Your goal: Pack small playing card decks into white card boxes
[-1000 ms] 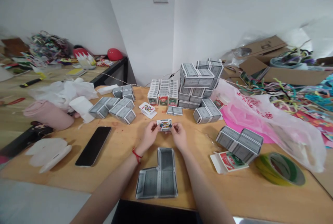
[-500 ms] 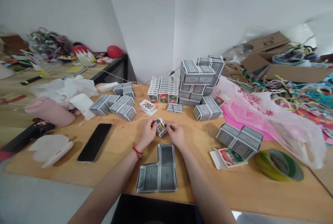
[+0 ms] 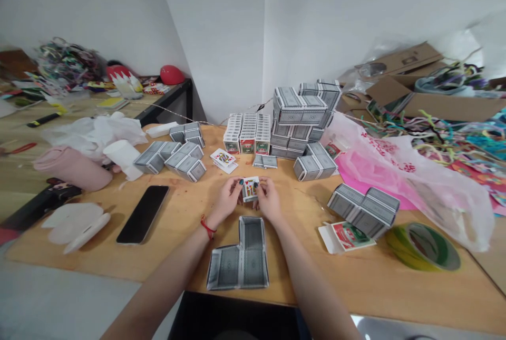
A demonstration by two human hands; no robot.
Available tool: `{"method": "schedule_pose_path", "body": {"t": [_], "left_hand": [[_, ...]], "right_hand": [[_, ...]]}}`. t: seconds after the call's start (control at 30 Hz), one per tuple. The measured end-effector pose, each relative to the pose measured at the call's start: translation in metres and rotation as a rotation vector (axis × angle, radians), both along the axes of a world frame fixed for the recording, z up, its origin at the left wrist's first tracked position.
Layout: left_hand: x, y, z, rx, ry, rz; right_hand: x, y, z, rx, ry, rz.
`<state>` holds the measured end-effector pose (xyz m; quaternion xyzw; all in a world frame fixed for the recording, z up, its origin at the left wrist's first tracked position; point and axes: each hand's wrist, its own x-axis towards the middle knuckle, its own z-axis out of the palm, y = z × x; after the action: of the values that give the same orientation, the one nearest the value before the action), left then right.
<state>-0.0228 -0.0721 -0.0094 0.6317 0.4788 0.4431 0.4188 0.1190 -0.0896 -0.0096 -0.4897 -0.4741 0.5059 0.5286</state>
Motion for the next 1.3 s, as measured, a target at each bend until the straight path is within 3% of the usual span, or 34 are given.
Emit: {"method": "schedule_pose_path", "body": {"t": [0.13,0.27,0.43,0.67,1.0,1.3], "left_hand": [[-0.001,-0.001,0.0,-0.05,0.052,-0.101],[0.0,-0.004,0.004,-0.039,0.065,-0.119],[0.005,-0.007,0.007,-0.193,-0.104,-0.158],[0.011,-0.006,0.01,-0.238,-0.281,-0.093],[0.017,-0.006,0.007,-0.125,-0.24,0.061],[0.019,-0.008,0.004,-0.065,-0.193,0.025]], "right_hand": [[0.001,0.001,0.0,0.013,0.025,0.0],[0.001,0.0,0.0,0.024,0.03,0.005],[0.001,0.0,0.0,-0.001,0.091,0.044],[-0.001,-0.002,0.005,-0.013,0.124,0.064],[-0.005,-0.004,0.008,-0.14,0.154,0.114],[-0.003,-0.001,0.003,-0.145,0.192,0.133]]}}
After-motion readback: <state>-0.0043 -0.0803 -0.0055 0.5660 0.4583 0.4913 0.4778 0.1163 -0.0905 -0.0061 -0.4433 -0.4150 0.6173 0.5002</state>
